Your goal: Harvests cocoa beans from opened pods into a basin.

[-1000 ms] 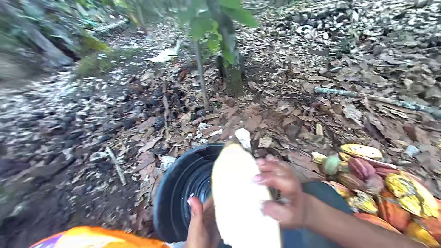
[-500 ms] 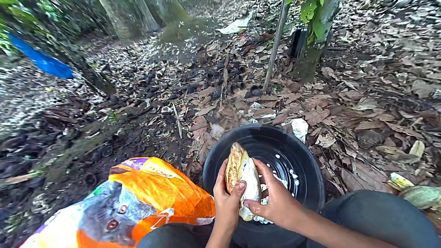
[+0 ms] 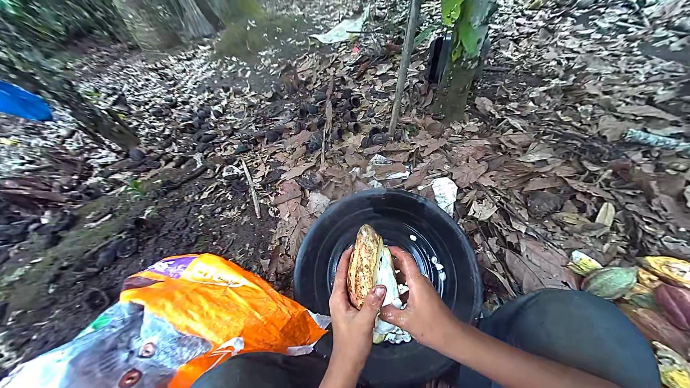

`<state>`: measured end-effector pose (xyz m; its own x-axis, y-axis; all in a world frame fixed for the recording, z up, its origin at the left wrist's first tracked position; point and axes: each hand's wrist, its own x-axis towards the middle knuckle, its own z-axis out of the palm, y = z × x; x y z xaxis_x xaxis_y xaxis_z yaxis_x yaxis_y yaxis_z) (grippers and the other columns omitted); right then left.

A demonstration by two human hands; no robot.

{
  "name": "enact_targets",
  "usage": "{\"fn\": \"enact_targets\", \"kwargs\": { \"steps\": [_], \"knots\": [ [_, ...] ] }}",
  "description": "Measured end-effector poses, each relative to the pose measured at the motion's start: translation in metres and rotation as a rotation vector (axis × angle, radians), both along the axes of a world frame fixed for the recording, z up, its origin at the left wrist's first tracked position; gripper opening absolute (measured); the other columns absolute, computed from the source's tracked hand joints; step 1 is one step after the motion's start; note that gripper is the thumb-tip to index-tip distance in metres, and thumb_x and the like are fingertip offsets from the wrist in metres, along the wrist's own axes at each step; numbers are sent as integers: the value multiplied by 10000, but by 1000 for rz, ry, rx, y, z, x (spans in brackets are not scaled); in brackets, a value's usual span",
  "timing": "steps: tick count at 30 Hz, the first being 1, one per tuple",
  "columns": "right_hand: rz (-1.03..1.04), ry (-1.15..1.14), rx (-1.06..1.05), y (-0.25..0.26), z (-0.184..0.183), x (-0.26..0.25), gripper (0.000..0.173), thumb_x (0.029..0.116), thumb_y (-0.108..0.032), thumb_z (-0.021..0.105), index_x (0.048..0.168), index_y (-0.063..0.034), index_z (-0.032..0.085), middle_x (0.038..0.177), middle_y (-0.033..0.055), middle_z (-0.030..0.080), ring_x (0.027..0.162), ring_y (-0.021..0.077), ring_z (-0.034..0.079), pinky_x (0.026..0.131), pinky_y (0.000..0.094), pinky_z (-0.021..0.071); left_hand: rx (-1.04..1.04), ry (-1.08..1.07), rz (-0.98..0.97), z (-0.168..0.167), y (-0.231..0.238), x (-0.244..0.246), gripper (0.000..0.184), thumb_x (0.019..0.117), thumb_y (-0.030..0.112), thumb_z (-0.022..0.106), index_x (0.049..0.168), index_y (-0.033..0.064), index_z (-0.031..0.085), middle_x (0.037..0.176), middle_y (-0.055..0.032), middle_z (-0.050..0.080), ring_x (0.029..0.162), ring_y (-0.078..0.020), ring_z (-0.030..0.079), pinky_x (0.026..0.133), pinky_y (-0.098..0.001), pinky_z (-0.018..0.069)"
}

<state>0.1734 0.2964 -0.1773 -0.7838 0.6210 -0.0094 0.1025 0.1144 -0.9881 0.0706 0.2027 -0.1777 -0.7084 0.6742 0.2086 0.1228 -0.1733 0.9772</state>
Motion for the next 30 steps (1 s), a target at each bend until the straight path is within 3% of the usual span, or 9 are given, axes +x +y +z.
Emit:
{"fn": "enact_targets", "kwargs": {
  "steps": [4, 9, 13, 17, 22, 26, 30],
  "knots": [
    [-44, -18, 22, 0, -6, 1, 952, 735, -136, 848, 1534, -19, 344, 1327, 144, 613, 1122, 166, 663, 917, 311, 583, -17, 58, 7, -2, 2, 8, 963, 858, 447, 726, 1473, -167, 310, 1375, -138, 577, 1160, -12, 609, 987, -191, 514],
    [-75, 23, 18, 0, -5, 3, 948, 707, -109, 863, 1508, -3, 366, 1326, 152, 617, 1146, 160, 660, 936, 302, 580, -17, 170, 10, 1, 3, 14, 948, 854, 439, 730, 1447, -189, 339, 1385, -179, 566, 1185, -2, 590, 1011, -175, 491],
    [-127, 101, 65, -3, -10, 0, 869, 746, -120, 824, 1487, 44, 399, 1323, 161, 631, 1182, 126, 644, 1000, 282, 545, -44, 265, 46, 2, 4, 15, 950, 840, 481, 740, 1447, -160, 391, 1412, -212, 548, 1240, -28, 564, 1048, -188, 464],
    [-145, 156, 93, -3, -14, -3, 844, 774, -107, 790, 1494, 91, 397, 1343, 176, 630, 1206, 96, 635, 1038, 247, 516, -88, 309, 77, 0, 4, 14, 964, 827, 535, 737, 1454, -125, 418, 1371, -202, 573, 1213, -52, 578, 1031, -208, 476],
    [-184, 258, 184, -2, -23, -6, 747, 813, -78, 735, 1445, 166, 420, 1299, 187, 661, 1188, 59, 646, 1039, 204, 506, -102, 324, 96, -1, 8, 16, 913, 795, 465, 772, 1442, -98, 459, 1304, -177, 598, 1172, -81, 601, 992, -221, 508],
    [-147, 264, 177, 0, -17, -3, 752, 808, -66, 754, 1448, 152, 425, 1300, 173, 662, 1183, 54, 647, 1035, 199, 512, 6, 279, 105, 0, 9, 13, 889, 750, 382, 826, 1399, -128, 495, 1274, -165, 629, 1141, -87, 635, 972, -225, 540],
    [-149, 276, 191, 1, -13, -2, 758, 792, -82, 778, 1433, 143, 440, 1279, 174, 665, 1172, 61, 648, 1027, 199, 515, 59, 276, 76, 1, 8, 10, 898, 755, 392, 831, 1388, -146, 492, 1288, -166, 632, 1146, -83, 637, 979, -226, 541]
  ]
}}
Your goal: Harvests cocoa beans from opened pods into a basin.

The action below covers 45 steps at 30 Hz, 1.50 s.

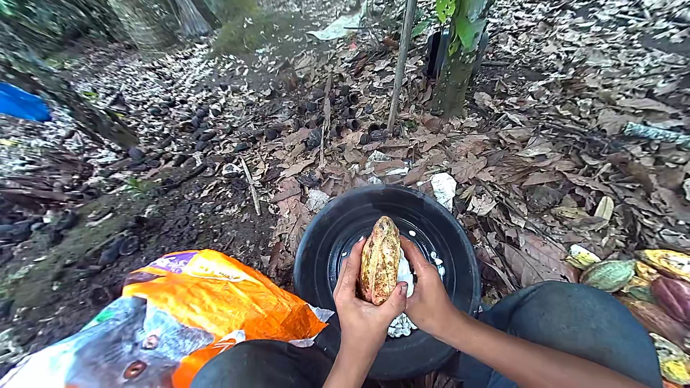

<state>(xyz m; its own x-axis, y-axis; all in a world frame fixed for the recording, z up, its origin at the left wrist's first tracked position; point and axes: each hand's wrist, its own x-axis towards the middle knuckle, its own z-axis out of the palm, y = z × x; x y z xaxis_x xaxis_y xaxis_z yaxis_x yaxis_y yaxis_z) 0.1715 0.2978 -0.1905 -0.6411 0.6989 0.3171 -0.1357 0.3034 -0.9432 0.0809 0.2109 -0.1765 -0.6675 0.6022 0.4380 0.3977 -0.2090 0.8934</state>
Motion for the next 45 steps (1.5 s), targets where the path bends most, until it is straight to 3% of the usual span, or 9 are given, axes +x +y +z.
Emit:
{"fn": "enact_targets", "kwargs": {
  "steps": [11, 17, 23, 27, 30, 33, 36, 38, 45],
  "knots": [
    [4, -80, -34, 2, 5, 5, 743, 805, -148, 805, 1428, 90, 477, 1274, 147, 669, 1150, 55, 651, 1010, 196, 520, 4, -93, -72, 2, -2, -5, 913, 776, 337, 822, 1415, -177, 420, 1330, -136, 633, 1122, -42, 655, 949, -213, 559],
    [-20, -102, -147, 0, 13, 6, 618, 786, 2, 677, 1384, 51, 530, 1258, 112, 667, 1105, 45, 656, 949, 197, 546, -24, -194, -39, 5, -4, -12, 879, 814, 351, 778, 1422, -168, 412, 1247, -101, 673, 1028, -36, 684, 881, -212, 581],
    [-116, -12, -576, 5, 21, 3, 531, 829, 11, 620, 1350, 21, 524, 1075, 104, 704, 931, 132, 715, 803, 285, 616, -2, -567, 109, 20, -3, -26, 541, 961, 222, 530, 1421, -52, 451, 1026, -68, 717, 853, -121, 730, 742, -303, 638],
    [-157, 3, -833, 11, 26, 0, 494, 911, 27, 601, 1390, -8, 485, 1099, 151, 654, 895, 211, 706, 721, 354, 628, 64, -615, 226, 24, 2, -30, 377, 1031, 195, 443, 1319, -34, 523, 959, -80, 711, 824, -136, 730, 724, -314, 638],
    [-123, -90, -957, 15, 34, 0, 467, 1028, -26, 524, 1475, -71, 398, 1137, 190, 631, 842, 280, 724, 633, 420, 638, 59, -572, 327, 27, 5, -32, 391, 1041, 157, 469, 1376, -38, 513, 974, -73, 709, 807, -121, 726, 693, -285, 630],
    [45, -161, -881, 13, 28, 1, 690, 1027, -135, 589, 1596, -135, 199, 1325, 190, 558, 975, 292, 721, 690, 429, 650, 15, -536, 353, 26, 5, -31, 468, 1016, 128, 537, 1452, -25, 467, 1056, -82, 698, 847, -102, 716, 716, -266, 619],
    [188, -193, -614, 7, 17, 6, 1182, 802, -169, 841, 1646, -97, 16, 1570, 174, 374, 1261, 189, 599, 945, 314, 587, -16, -600, 351, 26, 8, -29, 453, 1041, 161, 530, 1458, -7, 474, 1074, -110, 697, 852, -131, 719, 716, -286, 621],
    [238, -180, -506, 3, 12, 6, 1327, 714, -112, 916, 1643, -76, -31, 1626, 181, 285, 1278, 172, 605, 931, 291, 611, -19, -693, 339, 26, 9, -30, 430, 1072, 201, 493, 1456, 8, 480, 1080, -134, 696, 871, -169, 725, 737, -326, 628],
    [221, -81, -423, -6, -9, 0, 897, 712, -67, 882, 1470, 5, 407, 1342, 131, 599, 1159, 149, 657, 946, 272, 595, -94, -693, 286, 21, 5, -26, 452, 1050, 177, 510, 1465, 3, 463, 1070, -125, 693, 855, -150, 722, 724, -301, 625]
  ]
}}
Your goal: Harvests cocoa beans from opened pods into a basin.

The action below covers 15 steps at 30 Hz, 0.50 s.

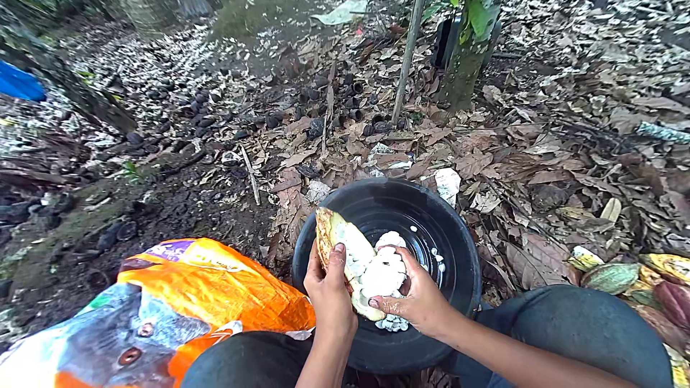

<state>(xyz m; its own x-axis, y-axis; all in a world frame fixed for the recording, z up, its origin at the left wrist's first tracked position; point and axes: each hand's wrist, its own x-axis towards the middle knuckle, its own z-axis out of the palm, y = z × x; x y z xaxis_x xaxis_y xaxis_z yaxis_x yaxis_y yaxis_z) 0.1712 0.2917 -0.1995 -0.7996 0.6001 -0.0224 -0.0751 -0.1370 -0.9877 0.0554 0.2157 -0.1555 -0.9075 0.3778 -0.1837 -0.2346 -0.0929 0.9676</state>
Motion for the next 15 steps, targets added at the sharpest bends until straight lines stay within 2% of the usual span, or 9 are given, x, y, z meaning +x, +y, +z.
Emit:
{"fn": "enact_targets", "kwargs": {
  "steps": [4, 8, 12, 15],
  "knots": [
    [-91, 7, 145, -3, -4, -6, 752, 750, -100, 862, 1376, 83, 487, 1206, 122, 675, 1089, 87, 675, 943, 221, 573, -2, 18, -24, 2, -4, 0, 499, 1027, 168, 532, 1487, 1, 433, 1098, -122, 688, 871, -141, 720, 729, -289, 623],
    [-181, 30, 224, -2, -11, -10, 571, 788, -118, 817, 1259, 82, 566, 1087, 81, 711, 1003, 42, 686, 916, 201, 569, -24, 26, -45, 0, -2, 4, 563, 984, 160, 582, 1504, 13, 428, 1132, -114, 686, 880, -127, 717, 729, -268, 615],
    [-251, 47, 190, 0, -14, -11, 373, 878, -35, 675, 1227, 77, 606, 1060, 64, 730, 989, 46, 697, 909, 216, 579, -36, 13, -56, -5, -1, 7, 560, 984, 159, 600, 1499, 10, 441, 1103, -120, 689, 834, -122, 709, 682, -261, 605],
    [-307, 23, 176, 3, -14, -10, 335, 896, 21, 603, 1222, 100, 615, 1041, 69, 730, 964, 19, 691, 902, 194, 570, -51, 24, -76, -7, 1, 9, 560, 970, 158, 615, 1490, 19, 461, 1085, -109, 695, 803, -112, 704, 651, -247, 593]
  ]
}}
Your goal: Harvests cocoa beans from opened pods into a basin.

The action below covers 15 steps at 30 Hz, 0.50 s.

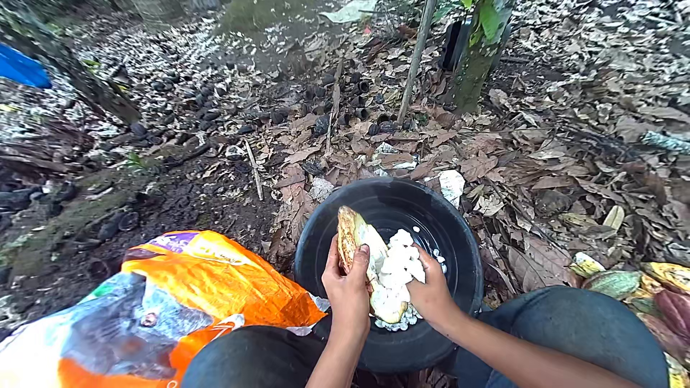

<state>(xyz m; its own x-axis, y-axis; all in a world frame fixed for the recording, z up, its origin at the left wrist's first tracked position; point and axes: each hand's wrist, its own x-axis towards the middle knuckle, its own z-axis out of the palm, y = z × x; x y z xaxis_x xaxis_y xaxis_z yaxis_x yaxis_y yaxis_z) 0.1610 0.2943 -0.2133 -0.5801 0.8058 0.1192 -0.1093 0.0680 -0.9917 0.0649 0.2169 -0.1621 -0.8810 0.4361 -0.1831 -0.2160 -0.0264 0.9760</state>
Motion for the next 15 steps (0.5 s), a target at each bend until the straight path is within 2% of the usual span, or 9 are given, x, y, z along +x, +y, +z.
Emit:
{"fn": "enact_targets", "kwargs": {
  "steps": [3, 6, 9, 11, 13, 15],
  "knots": [
    [-66, -81, -60, 9, 3, -4, 303, 937, 2, 593, 1231, 70, 618, 1038, 73, 718, 958, 31, 684, 888, 200, 567, 5, -11, -27, 0, 0, 0, 578, 966, 161, 620, 1501, 21, 451, 1132, -128, 690, 861, -139, 716, 707, -277, 612],
    [-41, -224, -189, 21, 4, -7, 384, 953, 18, 584, 1334, 50, 555, 1154, 129, 682, 1058, 113, 669, 949, 281, 553, -14, -15, -42, -3, 0, 2, 597, 954, 158, 636, 1502, 13, 449, 1145, -136, 688, 859, -142, 716, 699, -281, 610],
    [-28, -357, -213, 33, 1, -10, 399, 936, 31, 569, 1334, 25, 540, 1154, 139, 673, 1052, 164, 673, 929, 350, 564, -34, -29, -59, -6, -1, 2, 578, 968, 158, 626, 1497, 0, 452, 1136, -143, 690, 861, -153, 717, 719, -292, 615],
    [-13, -455, -223, 42, 0, -12, 395, 956, 26, 552, 1350, 15, 521, 1182, 161, 653, 1052, 209, 668, 904, 399, 563, -41, -38, -63, -6, -2, 2, 547, 985, 152, 610, 1485, -9, 460, 1103, -142, 697, 846, -156, 722, 718, -300, 621],
    [32, -547, -229, 48, 0, -14, 422, 985, -3, 526, 1404, 8, 469, 1274, 190, 610, 1131, 247, 636, 956, 429, 534, -42, -50, -53, -6, -1, 1, 512, 1003, 152, 595, 1472, -13, 471, 1077, -140, 699, 833, -155, 721, 708, -303, 622],
    [76, -593, -256, 50, 2, -13, 527, 1021, -58, 518, 1522, -10, 362, 1405, 219, 550, 1246, 285, 592, 1039, 447, 497, -44, -82, -6, -8, 0, -2, 473, 1028, 169, 578, 1459, -4, 485, 1078, -148, 692, 841, -164, 718, 714, -313, 619]
  ]
}}
